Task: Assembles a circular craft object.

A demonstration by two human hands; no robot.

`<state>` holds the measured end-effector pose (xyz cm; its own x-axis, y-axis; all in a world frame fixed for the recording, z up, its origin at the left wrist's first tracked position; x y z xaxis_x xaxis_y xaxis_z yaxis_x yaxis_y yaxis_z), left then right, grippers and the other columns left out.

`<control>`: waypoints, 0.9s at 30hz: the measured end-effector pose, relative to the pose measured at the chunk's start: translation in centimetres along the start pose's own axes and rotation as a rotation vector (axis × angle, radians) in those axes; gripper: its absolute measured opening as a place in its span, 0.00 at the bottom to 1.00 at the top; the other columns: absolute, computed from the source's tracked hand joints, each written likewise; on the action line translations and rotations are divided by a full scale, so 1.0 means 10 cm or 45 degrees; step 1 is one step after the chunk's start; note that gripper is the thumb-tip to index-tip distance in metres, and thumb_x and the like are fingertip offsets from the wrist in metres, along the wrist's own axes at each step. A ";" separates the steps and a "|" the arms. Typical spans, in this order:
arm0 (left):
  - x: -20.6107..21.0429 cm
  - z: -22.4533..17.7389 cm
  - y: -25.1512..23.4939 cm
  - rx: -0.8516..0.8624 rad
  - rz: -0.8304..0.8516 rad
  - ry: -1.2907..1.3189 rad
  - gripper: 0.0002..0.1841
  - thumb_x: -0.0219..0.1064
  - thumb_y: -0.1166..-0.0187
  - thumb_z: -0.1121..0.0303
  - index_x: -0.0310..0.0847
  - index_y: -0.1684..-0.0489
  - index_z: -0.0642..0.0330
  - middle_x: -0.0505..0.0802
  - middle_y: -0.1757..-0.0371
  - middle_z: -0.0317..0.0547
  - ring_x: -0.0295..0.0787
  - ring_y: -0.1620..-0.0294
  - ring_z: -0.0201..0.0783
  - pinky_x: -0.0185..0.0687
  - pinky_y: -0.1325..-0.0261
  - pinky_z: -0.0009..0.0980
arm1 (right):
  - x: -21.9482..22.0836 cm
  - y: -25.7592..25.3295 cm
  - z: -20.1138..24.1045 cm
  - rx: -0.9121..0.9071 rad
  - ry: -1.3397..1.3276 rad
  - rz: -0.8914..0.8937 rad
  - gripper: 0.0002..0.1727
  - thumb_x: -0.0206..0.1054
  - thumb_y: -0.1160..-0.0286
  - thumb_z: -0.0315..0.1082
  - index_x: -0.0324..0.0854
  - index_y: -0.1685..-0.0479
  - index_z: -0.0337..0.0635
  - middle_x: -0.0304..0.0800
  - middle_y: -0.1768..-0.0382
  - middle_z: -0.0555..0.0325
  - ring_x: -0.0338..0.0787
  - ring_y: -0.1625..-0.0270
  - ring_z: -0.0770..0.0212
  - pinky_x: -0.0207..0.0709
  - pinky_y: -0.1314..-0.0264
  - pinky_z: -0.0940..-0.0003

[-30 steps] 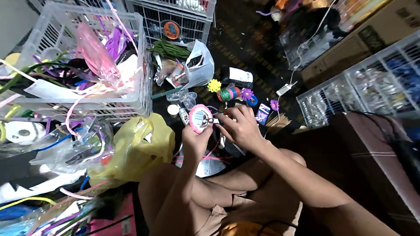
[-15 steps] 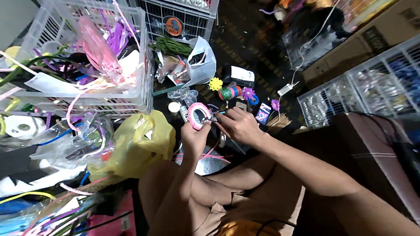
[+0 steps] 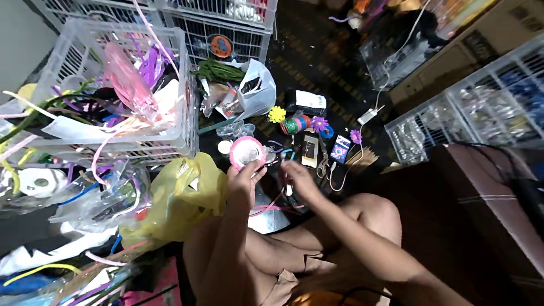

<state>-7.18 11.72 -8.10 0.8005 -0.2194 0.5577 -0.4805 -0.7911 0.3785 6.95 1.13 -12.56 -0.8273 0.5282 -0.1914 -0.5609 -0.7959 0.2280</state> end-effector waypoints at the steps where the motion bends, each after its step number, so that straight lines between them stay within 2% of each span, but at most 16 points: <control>1: 0.00 -0.01 -0.01 -0.034 -0.010 0.063 0.16 0.57 0.16 0.81 0.69 0.31 0.65 0.88 0.47 0.54 0.92 0.53 0.44 0.91 0.50 0.40 | 0.07 0.00 -0.21 0.035 0.160 -0.006 0.21 0.53 0.08 0.42 0.82 0.39 0.32 0.89 0.51 0.48 0.88 0.51 0.60 0.82 0.43 0.61; 3: -0.01 -0.02 -0.03 -0.094 -0.029 0.157 0.15 0.55 0.14 0.79 0.69 0.32 0.64 0.90 0.50 0.56 0.94 0.56 0.46 0.92 0.52 0.40 | 0.22 0.02 -0.54 0.112 0.531 0.058 0.24 0.55 0.09 0.46 0.82 0.34 0.34 0.89 0.43 0.41 0.88 0.40 0.49 0.78 0.31 0.49; 4: -0.02 -0.03 -0.04 -0.122 -0.049 0.183 0.13 0.56 0.14 0.78 0.71 0.35 0.64 0.92 0.52 0.57 0.95 0.58 0.47 0.93 0.54 0.39 | 0.30 0.02 -0.67 0.151 0.711 0.107 0.26 0.55 0.10 0.48 0.81 0.30 0.35 0.86 0.36 0.37 0.85 0.31 0.42 0.73 0.25 0.43; 6: -0.02 -0.04 -0.03 -0.163 -0.065 0.210 0.11 0.57 0.13 0.74 0.74 0.38 0.64 0.93 0.54 0.55 0.96 0.59 0.45 0.93 0.54 0.36 | 0.43 0.03 -0.89 0.185 1.040 0.155 0.29 0.53 0.10 0.52 0.78 0.24 0.40 0.80 0.27 0.37 0.75 0.21 0.35 0.64 0.19 0.35; 8: 0.00 -0.04 -0.02 -0.180 -0.074 0.237 0.10 0.58 0.13 0.73 0.74 0.39 0.63 0.93 0.54 0.54 0.96 0.58 0.43 0.94 0.54 0.34 | 0.52 0.01 -1.06 0.145 1.243 0.156 0.29 0.51 0.09 0.52 0.76 0.21 0.43 0.76 0.23 0.35 0.70 0.18 0.31 0.56 0.16 0.33; 11: 0.00 -0.03 -0.02 -0.156 -0.069 0.294 0.10 0.58 0.13 0.76 0.73 0.38 0.62 0.93 0.53 0.54 0.96 0.56 0.45 0.94 0.53 0.35 | 0.60 -0.02 -1.27 0.032 1.385 0.131 0.27 0.50 0.09 0.49 0.75 0.20 0.44 0.75 0.24 0.32 0.71 0.19 0.30 0.51 0.14 0.31; 14: 0.00 -0.04 -0.03 -0.062 -0.048 0.263 0.11 0.57 0.14 0.80 0.72 0.39 0.63 0.93 0.54 0.53 0.97 0.57 0.44 0.95 0.52 0.35 | 0.63 -0.04 -1.36 -0.009 1.405 0.083 0.26 0.50 0.09 0.47 0.75 0.20 0.45 0.75 0.24 0.32 0.70 0.19 0.30 0.48 0.13 0.29; 19: 0.03 -0.05 -0.01 0.229 0.000 0.102 0.11 0.58 0.19 0.87 0.74 0.45 0.66 0.94 0.58 0.48 0.97 0.59 0.39 0.95 0.55 0.32 | 0.67 0.01 -1.48 -0.088 1.370 -0.051 0.26 0.50 0.09 0.46 0.74 0.18 0.47 0.72 0.20 0.34 0.69 0.16 0.31 0.49 0.13 0.29; 23: 0.01 -0.03 -0.02 0.380 -0.008 0.008 0.12 0.60 0.21 0.88 0.74 0.46 0.66 0.95 0.61 0.46 0.97 0.61 0.38 0.96 0.55 0.31 | 0.66 0.01 -1.50 -0.047 1.386 -0.003 0.28 0.50 0.10 0.47 0.71 0.15 0.49 0.68 0.16 0.35 0.66 0.14 0.30 0.46 0.13 0.27; 25: 0.01 -0.02 -0.01 0.397 0.013 -0.007 0.11 0.60 0.21 0.88 0.75 0.47 0.66 0.95 0.61 0.47 0.98 0.61 0.39 0.96 0.55 0.31 | 0.63 0.01 -1.35 0.051 1.227 0.055 0.30 0.55 0.12 0.47 0.68 0.13 0.49 0.63 0.14 0.35 0.62 0.12 0.32 0.45 0.11 0.30; 27: 0.00 -0.02 -0.02 0.397 0.045 -0.049 0.07 0.62 0.20 0.85 0.78 0.51 0.68 0.95 0.61 0.47 0.97 0.60 0.39 0.96 0.54 0.33 | 0.56 0.02 -0.98 0.071 0.789 -0.008 0.29 0.61 0.14 0.45 0.73 0.18 0.43 0.72 0.19 0.39 0.71 0.17 0.40 0.61 0.15 0.41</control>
<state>-7.18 11.99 -7.98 0.8011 -0.2671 0.5357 -0.3805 -0.9181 0.1113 2.52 1.02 -22.97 -0.6614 0.2494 -0.7074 -0.5803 -0.7677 0.2718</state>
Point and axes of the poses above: each hand's wrist, its own y-axis away from the middle knuckle, its own x-axis out of the palm, z = x × y, the point moved 3 cm from there along -y, towards the middle knuckle
